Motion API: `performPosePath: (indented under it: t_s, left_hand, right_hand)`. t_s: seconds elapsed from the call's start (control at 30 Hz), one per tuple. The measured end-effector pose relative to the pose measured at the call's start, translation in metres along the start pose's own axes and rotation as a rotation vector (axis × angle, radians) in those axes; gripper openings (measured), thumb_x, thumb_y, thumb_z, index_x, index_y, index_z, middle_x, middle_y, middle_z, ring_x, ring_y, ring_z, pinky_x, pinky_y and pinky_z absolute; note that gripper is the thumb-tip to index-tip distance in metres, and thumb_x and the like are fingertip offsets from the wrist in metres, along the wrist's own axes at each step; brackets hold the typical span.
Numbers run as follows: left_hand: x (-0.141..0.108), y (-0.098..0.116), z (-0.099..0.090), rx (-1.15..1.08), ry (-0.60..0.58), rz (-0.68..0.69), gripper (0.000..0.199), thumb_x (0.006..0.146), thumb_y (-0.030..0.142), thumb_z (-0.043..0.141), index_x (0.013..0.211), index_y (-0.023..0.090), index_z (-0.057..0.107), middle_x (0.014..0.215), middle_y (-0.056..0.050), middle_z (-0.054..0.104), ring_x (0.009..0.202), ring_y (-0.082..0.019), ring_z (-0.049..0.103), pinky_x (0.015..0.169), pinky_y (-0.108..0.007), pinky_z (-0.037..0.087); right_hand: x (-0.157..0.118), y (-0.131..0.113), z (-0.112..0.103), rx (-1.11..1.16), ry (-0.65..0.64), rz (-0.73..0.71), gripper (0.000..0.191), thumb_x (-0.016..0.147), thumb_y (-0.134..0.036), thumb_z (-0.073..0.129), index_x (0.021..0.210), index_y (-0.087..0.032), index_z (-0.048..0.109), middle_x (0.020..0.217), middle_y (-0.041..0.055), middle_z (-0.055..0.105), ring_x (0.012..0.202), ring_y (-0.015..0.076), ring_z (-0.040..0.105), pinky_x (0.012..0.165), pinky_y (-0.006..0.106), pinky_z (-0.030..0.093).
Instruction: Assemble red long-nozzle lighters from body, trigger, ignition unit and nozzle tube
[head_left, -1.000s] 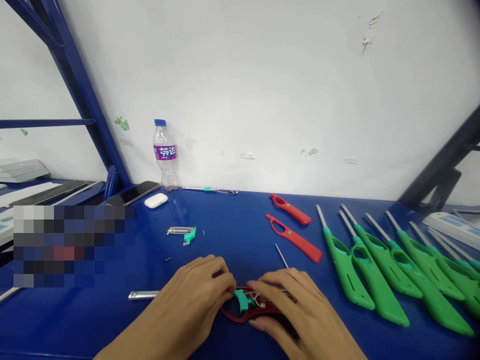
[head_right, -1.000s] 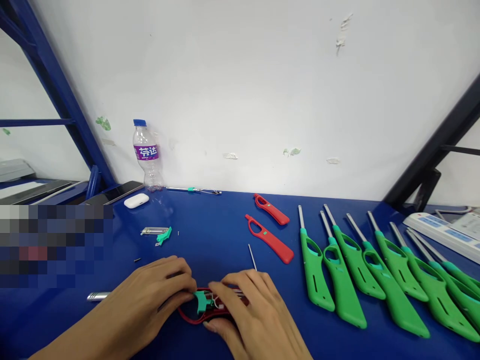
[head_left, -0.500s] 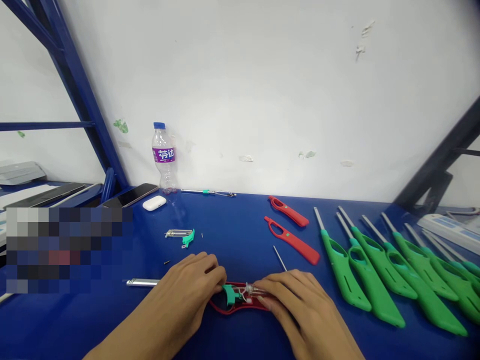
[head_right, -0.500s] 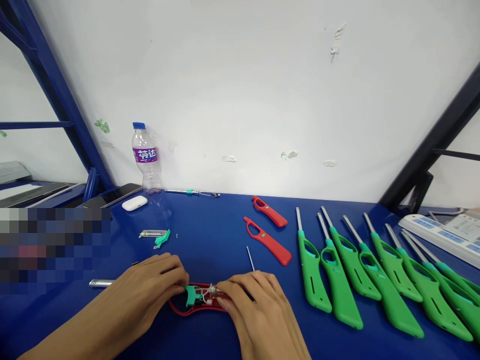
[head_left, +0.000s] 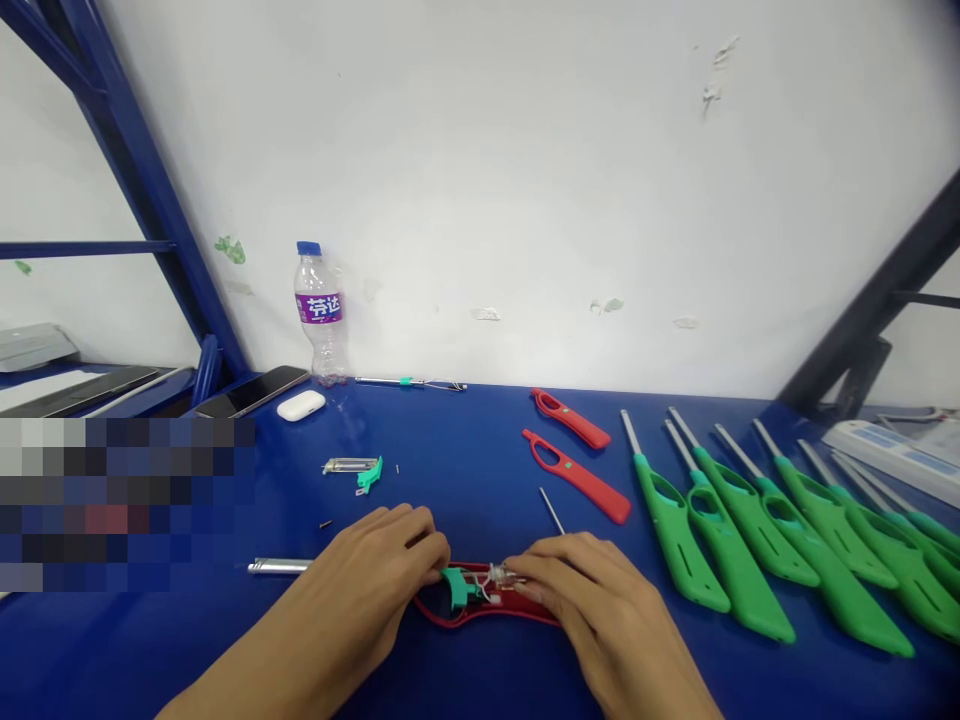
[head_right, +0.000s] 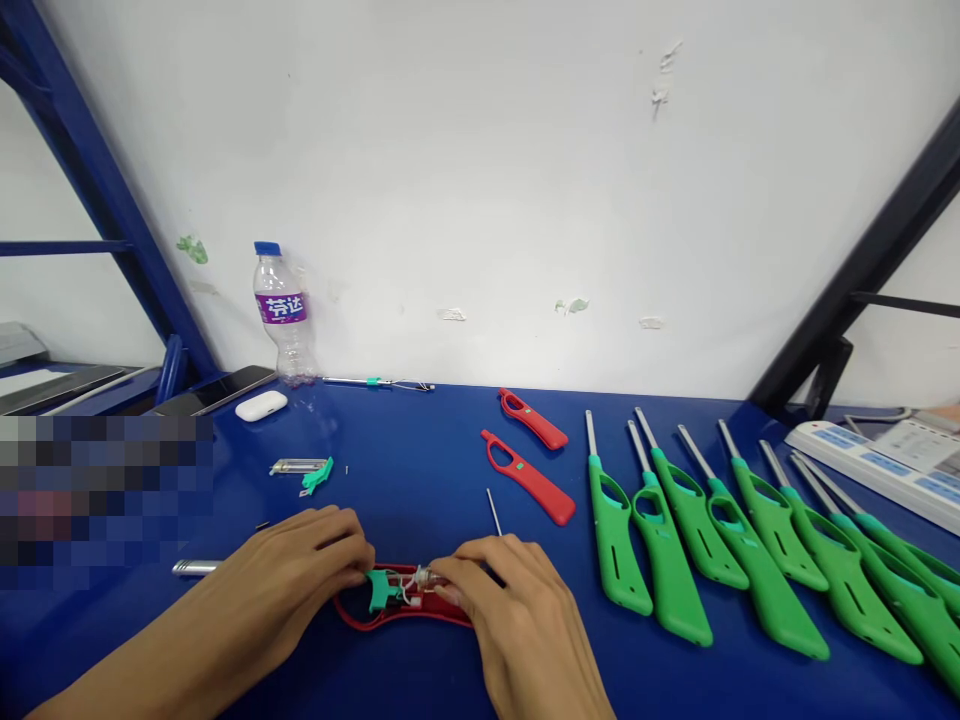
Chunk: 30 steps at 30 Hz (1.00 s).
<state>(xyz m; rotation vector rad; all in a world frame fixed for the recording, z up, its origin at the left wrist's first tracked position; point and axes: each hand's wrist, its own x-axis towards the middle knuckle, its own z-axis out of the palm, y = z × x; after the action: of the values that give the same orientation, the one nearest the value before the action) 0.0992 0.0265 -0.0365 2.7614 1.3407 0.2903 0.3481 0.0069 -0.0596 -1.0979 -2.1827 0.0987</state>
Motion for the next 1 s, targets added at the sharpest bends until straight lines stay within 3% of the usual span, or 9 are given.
performPosePath:
  t_s: [0.2,0.53,0.7,0.83,1.0]
  left_hand:
    - [0.002,0.002,-0.002,-0.002,0.01,0.007,0.03,0.092,0.0,0.039,0.09,0.021,0.061,0.09,-0.002,0.06,0.08,-0.018,0.056,0.072,-0.028,0.039]
    - [0.001,0.001,0.0,0.001,0.017,0.015,0.025,0.093,0.003,0.044,0.09,0.021,0.061,0.09,-0.001,0.06,0.081,-0.018,0.056,0.072,-0.028,0.04]
    - [-0.002,0.006,-0.005,-0.042,0.032,-0.033,0.025,0.096,0.007,0.044,0.102,0.025,0.061,0.101,-0.001,0.059,0.083,-0.017,0.058,0.076,-0.028,0.045]
    - [-0.005,0.018,-0.01,-0.142,0.085,-0.007,0.027,0.097,0.016,0.048,0.119,0.03,0.056,0.117,-0.002,0.055,0.096,-0.017,0.058,0.084,-0.028,0.048]
    - [-0.003,0.025,-0.004,-0.207,0.059,0.031,0.021,0.095,0.016,0.054,0.112,0.028,0.059,0.117,-0.002,0.055,0.102,-0.019,0.055,0.091,-0.031,0.048]
  right_hand:
    - [-0.003,0.003,-0.002,0.004,-0.085,0.026,0.038,0.099,-0.014,0.042,0.12,-0.031,0.069,0.109,0.0044,0.07,0.089,0.017,0.067,0.079,0.028,0.055]
    - [-0.002,0.002,-0.001,-0.005,-0.051,0.029,0.039,0.096,-0.012,0.047,0.114,-0.035,0.073,0.102,0.002,0.072,0.081,0.0166,0.066,0.072,0.028,0.055]
    - [0.001,0.0,-0.003,0.04,-0.065,0.079,0.036,0.097,-0.014,0.047,0.112,-0.034,0.074,0.102,0.0018,0.072,0.082,0.0166,0.066,0.075,0.028,0.055]
    - [0.001,0.0,-0.001,0.076,-0.063,0.078,0.037,0.097,-0.014,0.048,0.113,-0.035,0.073,0.102,0.0011,0.072,0.084,0.0168,0.066,0.077,0.028,0.055]
    - [-0.001,0.002,0.002,0.107,-0.059,0.111,0.033,0.097,-0.014,0.052,0.111,-0.035,0.072,0.102,-0.0012,0.071,0.087,0.0167,0.066,0.08,0.028,0.054]
